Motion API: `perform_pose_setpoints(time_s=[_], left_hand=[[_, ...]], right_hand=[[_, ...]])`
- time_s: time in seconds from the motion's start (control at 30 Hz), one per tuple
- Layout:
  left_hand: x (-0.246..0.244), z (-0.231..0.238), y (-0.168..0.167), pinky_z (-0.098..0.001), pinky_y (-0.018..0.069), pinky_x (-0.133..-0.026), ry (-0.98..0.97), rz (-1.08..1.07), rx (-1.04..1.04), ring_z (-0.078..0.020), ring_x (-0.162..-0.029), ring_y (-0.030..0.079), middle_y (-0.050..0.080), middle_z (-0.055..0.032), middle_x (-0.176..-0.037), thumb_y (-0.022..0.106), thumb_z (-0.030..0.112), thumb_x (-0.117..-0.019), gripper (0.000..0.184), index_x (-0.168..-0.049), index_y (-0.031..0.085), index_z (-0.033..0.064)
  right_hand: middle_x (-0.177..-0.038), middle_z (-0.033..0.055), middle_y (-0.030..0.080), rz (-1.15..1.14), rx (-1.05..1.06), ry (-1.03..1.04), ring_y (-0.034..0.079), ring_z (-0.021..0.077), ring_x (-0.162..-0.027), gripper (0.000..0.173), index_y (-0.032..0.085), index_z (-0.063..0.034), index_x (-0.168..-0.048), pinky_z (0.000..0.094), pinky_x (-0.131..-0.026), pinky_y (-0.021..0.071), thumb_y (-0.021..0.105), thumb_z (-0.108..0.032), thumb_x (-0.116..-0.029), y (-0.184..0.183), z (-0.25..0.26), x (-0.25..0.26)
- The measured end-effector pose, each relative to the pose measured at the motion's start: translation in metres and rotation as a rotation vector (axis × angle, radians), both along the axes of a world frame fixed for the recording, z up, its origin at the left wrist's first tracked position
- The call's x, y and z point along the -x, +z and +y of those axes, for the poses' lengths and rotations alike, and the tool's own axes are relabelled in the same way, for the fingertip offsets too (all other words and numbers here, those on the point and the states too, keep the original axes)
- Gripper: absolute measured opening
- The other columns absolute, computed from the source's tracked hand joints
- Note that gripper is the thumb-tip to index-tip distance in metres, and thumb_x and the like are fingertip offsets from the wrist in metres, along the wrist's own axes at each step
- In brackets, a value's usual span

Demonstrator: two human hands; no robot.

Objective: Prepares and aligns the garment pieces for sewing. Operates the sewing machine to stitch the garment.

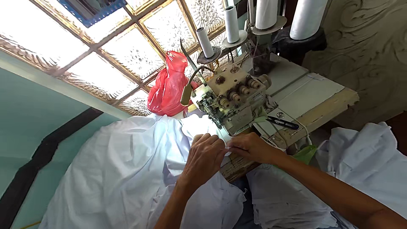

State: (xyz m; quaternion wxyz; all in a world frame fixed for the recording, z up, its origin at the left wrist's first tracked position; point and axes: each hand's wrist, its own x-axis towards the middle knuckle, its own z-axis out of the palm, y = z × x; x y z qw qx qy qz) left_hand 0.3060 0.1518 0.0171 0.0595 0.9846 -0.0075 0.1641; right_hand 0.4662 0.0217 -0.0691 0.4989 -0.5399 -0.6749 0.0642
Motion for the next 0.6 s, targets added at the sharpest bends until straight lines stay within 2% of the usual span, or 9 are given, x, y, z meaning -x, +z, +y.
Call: perform_pose_setpoints(time_s=[0.1,0.2,0.27,0.33,0.4,0.47,0.6], left_hand=[[-0.002,-0.009,-0.013,-0.0452,0.045,-0.079,0.078,-0.043,-0.023,-0.0257,-0.074,0.06,0.062,-0.0066,-0.074,0.059,0.024,-0.0959,0.025,-0.083,0.072,0.008],[-0.004,-0.016,-0.023,-0.0524,0.0454,-0.087,0.19,-0.093,-0.084,-0.0308,-0.091,0.066,0.071,-0.0087,-0.091,0.064,0.021,-0.0934,0.019,-0.087,0.076,0.0086],[-0.006,-0.02,-0.029,-0.055,0.0447,-0.091,0.261,-0.119,-0.124,-0.0322,-0.1,0.068,0.076,-0.0079,-0.102,0.064,0.013,-0.0922,0.015,-0.091,0.078,0.0078],[-0.009,-0.019,-0.034,-0.0577,0.0439,-0.094,0.309,-0.14,-0.132,-0.0331,-0.102,0.069,0.077,-0.0077,-0.101,0.062,0.006,-0.0919,0.016,-0.09,0.078,0.0064],[-0.013,-0.015,-0.038,-0.0587,0.0444,-0.092,0.339,-0.145,-0.118,-0.0339,-0.103,0.07,0.078,-0.0075,-0.102,0.059,0.004,-0.0924,0.02,-0.089,0.079,0.0066],[-0.017,-0.007,-0.043,-0.06,0.0443,-0.09,0.367,-0.16,-0.087,-0.0353,-0.103,0.069,0.077,-0.0088,-0.103,0.058,0.003,-0.0935,0.022,-0.091,0.079,0.0063],[-0.024,0.019,-0.051,-0.0651,0.0427,-0.09,0.431,-0.167,-0.027,-0.0409,-0.111,0.066,0.076,-0.012,-0.111,0.059,0.004,-0.095,0.02,-0.098,0.079,0.0049]], right_hand=[[-0.087,0.0169,0.073,0.007,0.007,-0.012,0.071,0.0265,-0.079,0.02,0.072,0.0038,-0.099,0.0389,-0.075,0.056,0.059,-0.011,-0.1004,0.001,0.0,0.002],[-0.087,0.0171,0.074,-0.002,-0.063,-0.109,0.073,0.0277,-0.082,0.015,0.072,0.0044,-0.096,0.0393,-0.078,0.0574,0.061,-0.006,-0.0962,-0.002,0.006,0.009],[-0.089,0.0144,0.076,-0.093,-0.166,-0.26,0.076,0.0266,-0.09,0.013,0.074,0.0022,-0.095,0.0409,-0.092,0.0573,0.063,-0.005,-0.0947,-0.008,0.014,0.016],[-0.087,0.0085,0.078,-0.246,-0.278,-0.453,0.076,0.0225,-0.092,0.011,0.076,-0.0042,-0.093,0.0431,-0.099,0.0531,0.065,-0.006,-0.0935,-0.016,0.024,0.022],[-0.086,0.0029,0.078,-0.378,-0.317,-0.617,0.074,0.0192,-0.09,0.012,0.075,-0.0109,-0.092,0.0428,-0.096,0.0489,0.065,-0.006,-0.0925,-0.019,0.031,0.025],[-0.09,0.0019,0.078,-0.445,-0.263,-0.678,0.073,0.0201,-0.091,0.013,0.076,-0.012,-0.092,0.0443,-0.094,0.0482,0.066,-0.004,-0.0908,-0.016,0.035,0.028],[-0.094,0.0044,0.079,-0.415,-0.142,-0.582,0.074,0.0263,-0.098,0.014,0.077,-0.0096,-0.097,0.0538,-0.099,0.0475,0.066,-0.004,-0.0913,-0.005,0.03,0.037]])
